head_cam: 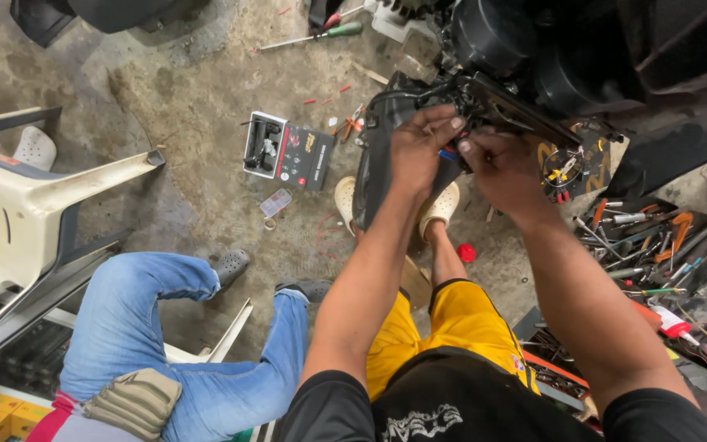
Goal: Repairing the electrical wiring on a motorcycle's front panel by connecting and taping wires.
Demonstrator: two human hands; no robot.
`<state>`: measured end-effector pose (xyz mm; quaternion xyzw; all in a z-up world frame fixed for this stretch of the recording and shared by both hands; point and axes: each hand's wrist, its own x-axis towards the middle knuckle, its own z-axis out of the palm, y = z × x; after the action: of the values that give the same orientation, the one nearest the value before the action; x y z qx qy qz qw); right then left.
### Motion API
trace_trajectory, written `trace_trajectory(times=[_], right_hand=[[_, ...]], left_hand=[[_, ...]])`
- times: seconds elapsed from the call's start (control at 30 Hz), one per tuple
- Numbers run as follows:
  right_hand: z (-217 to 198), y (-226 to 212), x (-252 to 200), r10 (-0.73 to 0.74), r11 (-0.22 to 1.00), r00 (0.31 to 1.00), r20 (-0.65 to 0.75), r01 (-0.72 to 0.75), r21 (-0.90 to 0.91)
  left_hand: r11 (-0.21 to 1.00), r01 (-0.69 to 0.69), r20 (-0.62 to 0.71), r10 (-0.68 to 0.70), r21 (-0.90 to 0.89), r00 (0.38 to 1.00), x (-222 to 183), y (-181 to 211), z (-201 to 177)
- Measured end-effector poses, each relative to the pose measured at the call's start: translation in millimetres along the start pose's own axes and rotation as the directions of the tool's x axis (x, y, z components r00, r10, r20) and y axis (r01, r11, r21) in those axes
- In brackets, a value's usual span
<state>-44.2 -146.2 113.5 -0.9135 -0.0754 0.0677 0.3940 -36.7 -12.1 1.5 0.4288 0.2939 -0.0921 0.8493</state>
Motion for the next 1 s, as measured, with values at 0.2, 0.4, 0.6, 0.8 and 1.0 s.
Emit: trace_trajectory(times=[0.2,0.4,0.6,0.8,1.0], right_hand=[[5,-4,5,-0.040,0.985,0.998,-0.049,0.031,-0.170],[22,46,2,-0.647,0.550,0.763,-0.004,0.462,-0.696],[15,5,2,-0.376,0.809,0.920,-0.109,0.269,-0.523],[-36,1,-38,0.212,0.968,0.977,0.033,-0.215,0.130],[-80,42,-109,0.656,0.301,0.716,0.237,-0.536,0.789]], left_hand=[[0.997,-0.039,0.057,0.036,0.063,0.998,-47,48,14],[0.986,0.164,-0.016,-0.163,0.021,0.986,-41,32,4],[0.859,-0.042,-0.032,0.068,0.509,0.997,-43,59,26],[0.849,-0.039,-0.070,0.089,0.527,0.994,-48,41,32],[0.990,-0.089,-0.036,0.093,0.109,0.995,-41,21,30]])
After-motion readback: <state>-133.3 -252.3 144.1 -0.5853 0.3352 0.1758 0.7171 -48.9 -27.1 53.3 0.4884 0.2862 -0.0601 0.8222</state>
